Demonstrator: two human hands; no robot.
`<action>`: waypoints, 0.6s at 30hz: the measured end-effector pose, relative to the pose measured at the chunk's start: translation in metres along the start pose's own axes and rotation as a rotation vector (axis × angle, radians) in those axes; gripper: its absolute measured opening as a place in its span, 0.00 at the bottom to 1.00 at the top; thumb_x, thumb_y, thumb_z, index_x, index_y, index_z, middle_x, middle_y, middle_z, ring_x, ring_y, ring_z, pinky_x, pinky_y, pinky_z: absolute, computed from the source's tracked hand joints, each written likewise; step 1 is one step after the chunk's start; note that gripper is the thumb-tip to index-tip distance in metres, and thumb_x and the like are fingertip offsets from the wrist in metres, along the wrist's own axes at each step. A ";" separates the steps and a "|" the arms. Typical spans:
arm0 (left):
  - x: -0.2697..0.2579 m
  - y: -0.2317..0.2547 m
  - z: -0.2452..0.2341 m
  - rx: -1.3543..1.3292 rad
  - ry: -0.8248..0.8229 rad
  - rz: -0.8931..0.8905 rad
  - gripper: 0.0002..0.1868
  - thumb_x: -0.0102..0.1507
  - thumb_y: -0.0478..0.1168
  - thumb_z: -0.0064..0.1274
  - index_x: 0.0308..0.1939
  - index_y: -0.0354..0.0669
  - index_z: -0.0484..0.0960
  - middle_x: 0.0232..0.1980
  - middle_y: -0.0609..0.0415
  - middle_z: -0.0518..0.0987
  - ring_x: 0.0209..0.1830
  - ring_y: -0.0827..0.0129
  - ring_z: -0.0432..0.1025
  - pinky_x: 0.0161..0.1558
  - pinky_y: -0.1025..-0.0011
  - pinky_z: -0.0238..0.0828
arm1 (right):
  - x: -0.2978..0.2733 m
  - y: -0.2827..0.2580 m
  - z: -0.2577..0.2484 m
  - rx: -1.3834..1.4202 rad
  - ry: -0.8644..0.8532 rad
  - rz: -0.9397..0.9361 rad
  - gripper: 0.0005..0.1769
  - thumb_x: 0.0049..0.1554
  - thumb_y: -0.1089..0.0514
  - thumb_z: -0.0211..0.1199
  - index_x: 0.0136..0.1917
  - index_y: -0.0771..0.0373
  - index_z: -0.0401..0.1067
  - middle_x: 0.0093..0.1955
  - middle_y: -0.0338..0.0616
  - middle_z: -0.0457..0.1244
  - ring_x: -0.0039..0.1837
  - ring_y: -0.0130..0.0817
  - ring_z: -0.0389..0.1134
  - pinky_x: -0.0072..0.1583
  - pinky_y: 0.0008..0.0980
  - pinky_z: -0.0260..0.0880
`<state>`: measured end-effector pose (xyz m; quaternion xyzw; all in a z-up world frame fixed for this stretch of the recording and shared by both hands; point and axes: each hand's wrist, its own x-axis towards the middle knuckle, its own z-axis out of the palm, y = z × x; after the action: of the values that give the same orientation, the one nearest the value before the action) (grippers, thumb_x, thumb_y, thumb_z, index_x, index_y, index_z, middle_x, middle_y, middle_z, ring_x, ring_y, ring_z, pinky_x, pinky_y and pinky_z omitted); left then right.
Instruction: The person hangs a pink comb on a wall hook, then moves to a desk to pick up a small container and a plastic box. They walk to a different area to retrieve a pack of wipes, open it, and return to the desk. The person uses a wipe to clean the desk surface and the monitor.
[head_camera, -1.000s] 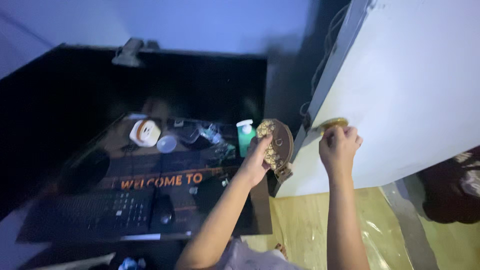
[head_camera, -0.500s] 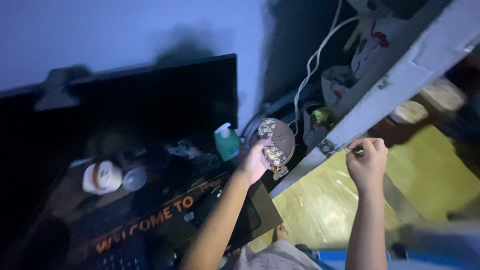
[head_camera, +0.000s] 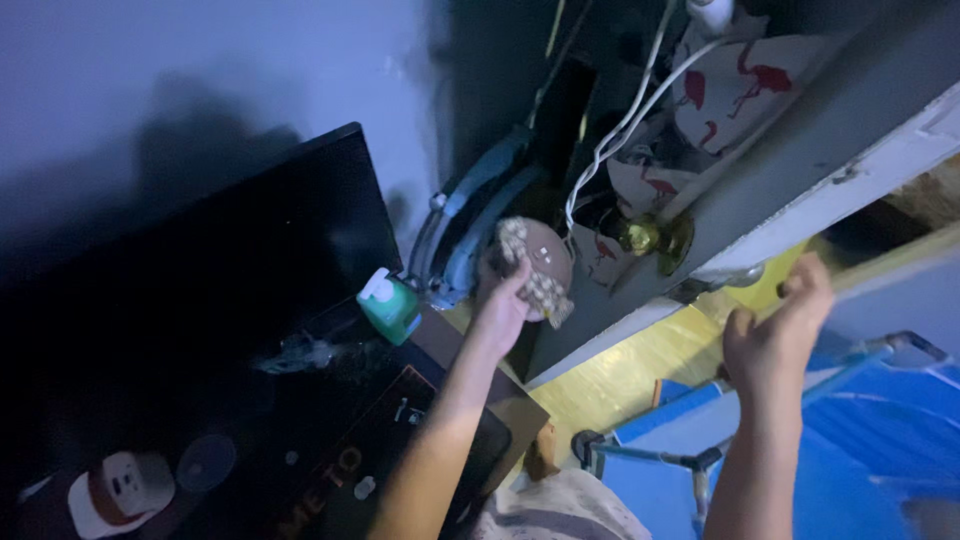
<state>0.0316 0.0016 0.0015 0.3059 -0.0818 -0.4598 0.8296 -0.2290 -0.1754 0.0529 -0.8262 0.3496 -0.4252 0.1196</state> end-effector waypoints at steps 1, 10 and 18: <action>0.005 0.003 0.000 0.012 0.004 0.075 0.37 0.63 0.41 0.57 0.73 0.53 0.57 0.68 0.47 0.69 0.65 0.57 0.67 0.58 0.51 0.70 | 0.000 -0.015 -0.002 0.130 0.062 0.008 0.45 0.56 0.73 0.61 0.82 0.69 0.46 0.80 0.62 0.48 0.79 0.57 0.53 0.78 0.48 0.58; 0.023 0.019 0.019 0.103 0.058 0.137 0.41 0.61 0.39 0.59 0.72 0.52 0.52 0.68 0.47 0.67 0.67 0.56 0.67 0.59 0.51 0.72 | 0.039 -0.052 0.054 -0.090 0.418 -0.080 0.40 0.74 0.68 0.58 0.87 0.61 0.37 0.88 0.54 0.34 0.89 0.51 0.37 0.85 0.45 0.40; 0.027 0.040 0.005 0.093 0.005 0.118 0.45 0.61 0.40 0.61 0.75 0.49 0.47 0.69 0.44 0.67 0.67 0.55 0.67 0.60 0.53 0.71 | 0.034 -0.057 0.046 -0.046 0.382 -0.022 0.44 0.69 0.73 0.57 0.88 0.60 0.37 0.90 0.50 0.34 0.91 0.49 0.35 0.86 0.43 0.40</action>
<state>0.0727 -0.0071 0.0251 0.3399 -0.1190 -0.4048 0.8405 -0.1522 -0.1616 0.0735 -0.7367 0.3662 -0.5678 0.0274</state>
